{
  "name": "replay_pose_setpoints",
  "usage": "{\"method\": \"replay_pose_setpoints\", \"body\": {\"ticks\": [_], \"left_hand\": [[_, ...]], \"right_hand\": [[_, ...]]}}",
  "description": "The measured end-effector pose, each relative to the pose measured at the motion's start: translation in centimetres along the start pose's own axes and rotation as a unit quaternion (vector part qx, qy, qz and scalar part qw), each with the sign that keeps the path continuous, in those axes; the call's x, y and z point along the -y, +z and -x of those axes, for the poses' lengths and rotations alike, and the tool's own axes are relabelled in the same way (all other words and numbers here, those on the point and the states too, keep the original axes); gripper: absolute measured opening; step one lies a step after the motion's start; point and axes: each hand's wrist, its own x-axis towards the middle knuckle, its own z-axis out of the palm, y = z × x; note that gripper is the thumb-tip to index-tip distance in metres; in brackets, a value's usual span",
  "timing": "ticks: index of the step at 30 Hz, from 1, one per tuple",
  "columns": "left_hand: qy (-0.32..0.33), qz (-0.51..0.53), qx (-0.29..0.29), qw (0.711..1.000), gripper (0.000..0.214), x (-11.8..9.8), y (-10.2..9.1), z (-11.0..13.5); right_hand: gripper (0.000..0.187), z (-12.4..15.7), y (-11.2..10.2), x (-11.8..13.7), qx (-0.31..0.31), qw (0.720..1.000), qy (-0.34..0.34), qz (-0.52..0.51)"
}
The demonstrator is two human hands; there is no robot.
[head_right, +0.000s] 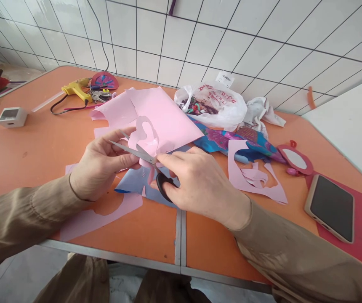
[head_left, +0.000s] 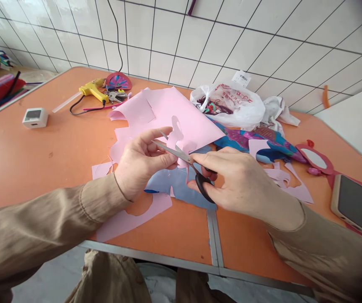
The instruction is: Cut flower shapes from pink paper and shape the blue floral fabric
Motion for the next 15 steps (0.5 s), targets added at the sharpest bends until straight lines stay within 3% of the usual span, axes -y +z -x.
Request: {"method": "replay_pose_setpoints", "body": {"ticks": [6, 12, 15], "left_hand": [[-0.014, 0.013, 0.001, 1.000, 0.054, 0.2, -0.2, -0.2], [-0.071, 0.010, -0.007, 0.997, 0.040, 0.1, -0.6, -0.8], [-0.079, 0.019, -0.013, 0.997, 0.028, 0.2, -0.9, -1.1]], "right_hand": [[0.009, -0.2, -0.6, -0.1, 0.044, 0.999, 0.029, 0.013], [0.025, -0.2, -2.3, -0.8, 0.105, 0.992, 0.063, 0.014], [0.020, 0.1, -3.4, -1.9, 0.128, 0.990, 0.053, 0.018]]}}
